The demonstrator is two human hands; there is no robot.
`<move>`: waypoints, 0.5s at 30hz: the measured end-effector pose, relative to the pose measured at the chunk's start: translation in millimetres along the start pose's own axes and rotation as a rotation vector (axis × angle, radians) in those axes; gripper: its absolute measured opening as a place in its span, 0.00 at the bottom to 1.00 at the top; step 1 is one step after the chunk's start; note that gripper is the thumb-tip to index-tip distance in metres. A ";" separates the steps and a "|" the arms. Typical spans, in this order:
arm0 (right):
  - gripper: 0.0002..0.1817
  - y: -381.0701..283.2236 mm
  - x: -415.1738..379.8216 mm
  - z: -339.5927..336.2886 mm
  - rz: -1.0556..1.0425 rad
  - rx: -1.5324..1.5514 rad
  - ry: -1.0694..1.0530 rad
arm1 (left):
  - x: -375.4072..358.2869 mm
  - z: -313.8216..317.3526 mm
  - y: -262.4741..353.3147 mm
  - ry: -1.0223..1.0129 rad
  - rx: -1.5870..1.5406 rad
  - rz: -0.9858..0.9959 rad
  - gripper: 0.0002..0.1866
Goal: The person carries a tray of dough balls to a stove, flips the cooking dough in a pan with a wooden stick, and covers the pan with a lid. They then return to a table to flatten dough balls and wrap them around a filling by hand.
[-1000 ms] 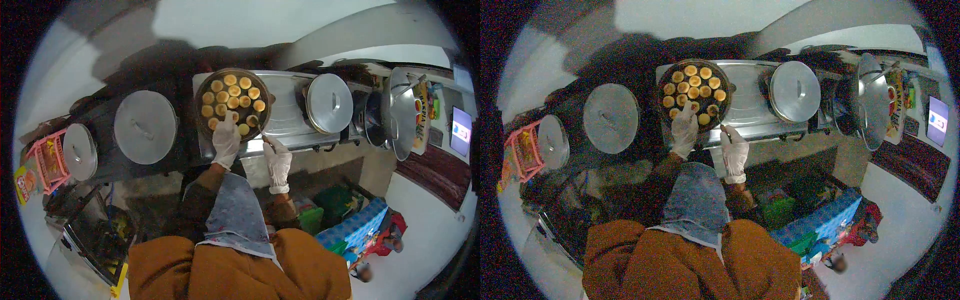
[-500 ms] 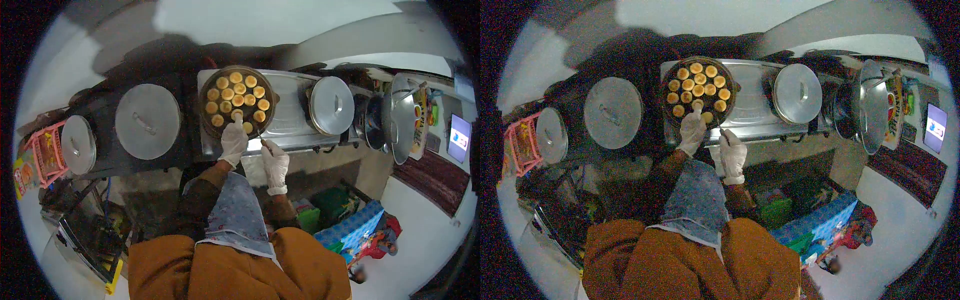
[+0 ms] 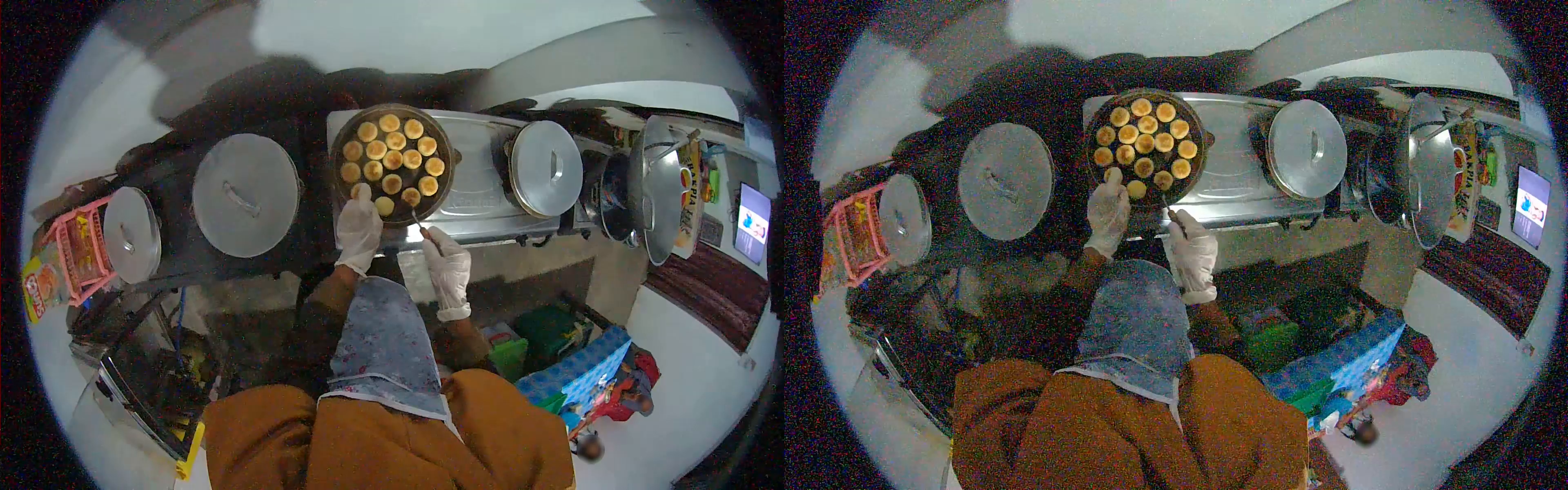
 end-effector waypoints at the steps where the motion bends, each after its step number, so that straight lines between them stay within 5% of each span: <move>1: 0.16 -2.3 2.1 2.4 0.010 -0.079 -0.025 | -0.2 0.8 3.4 0.025 0.010 0.036 0.05; 15: 0.19 -10.5 -6.4 6.3 0.075 0.006 -0.051 | -2.7 -23.0 -5.2 0.078 0.060 -0.008 0.14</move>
Point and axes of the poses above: each hand's wrist, its own x-axis towards the middle knuckle, its own z-axis out of the palm, y = z × x, the point moved 9 cm from there along x, towards the middle knuckle, and after that the axes turned 15 degrees about -x, right-handed, at the moved point
